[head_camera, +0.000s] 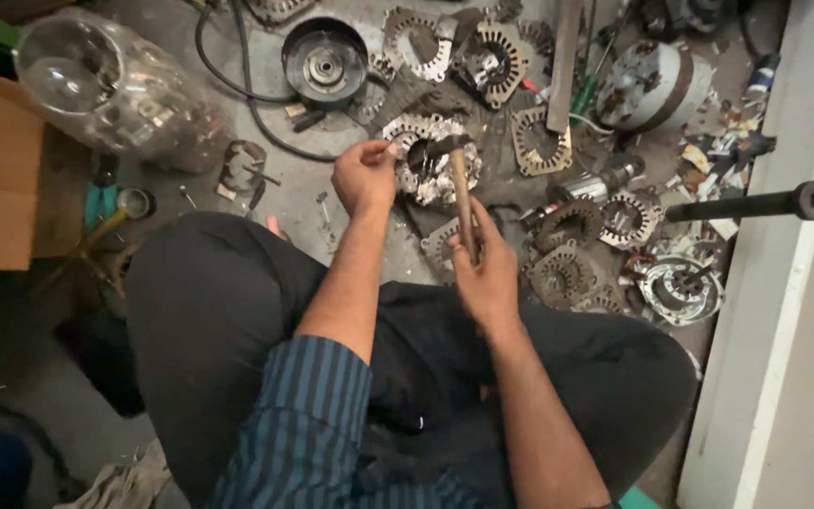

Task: The person sits on the floor among scrap motor parts and uses a hammer and a punch to break apart motor stator laminations, pulling out windings and small components by hand. They place separated pieces aside and reach for new stators from the pile, continuing the same breakdown cycle.

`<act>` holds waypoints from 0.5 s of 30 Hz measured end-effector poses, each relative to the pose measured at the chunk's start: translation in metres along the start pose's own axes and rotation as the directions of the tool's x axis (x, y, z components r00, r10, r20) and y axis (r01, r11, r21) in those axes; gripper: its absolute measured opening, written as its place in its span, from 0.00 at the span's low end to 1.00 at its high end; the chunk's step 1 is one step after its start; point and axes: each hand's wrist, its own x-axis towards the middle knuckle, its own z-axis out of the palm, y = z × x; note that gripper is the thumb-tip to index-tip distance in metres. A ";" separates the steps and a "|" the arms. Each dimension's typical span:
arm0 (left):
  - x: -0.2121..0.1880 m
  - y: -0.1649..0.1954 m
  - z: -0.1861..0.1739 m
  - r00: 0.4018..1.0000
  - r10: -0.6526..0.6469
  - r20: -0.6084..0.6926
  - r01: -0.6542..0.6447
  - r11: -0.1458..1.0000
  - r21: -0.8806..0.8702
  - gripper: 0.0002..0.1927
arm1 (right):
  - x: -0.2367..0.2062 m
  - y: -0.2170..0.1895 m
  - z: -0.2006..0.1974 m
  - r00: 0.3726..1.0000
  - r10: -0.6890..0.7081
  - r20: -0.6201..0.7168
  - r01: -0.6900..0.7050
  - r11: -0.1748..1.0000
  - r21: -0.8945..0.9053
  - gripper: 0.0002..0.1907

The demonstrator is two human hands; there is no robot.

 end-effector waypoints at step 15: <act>0.015 0.087 -0.081 0.848 0.427 -0.313 -0.530 0.689 -0.494 0.07 | -0.024 -0.019 0.003 0.796 -0.529 -0.293 0.548 0.836 -0.021 0.30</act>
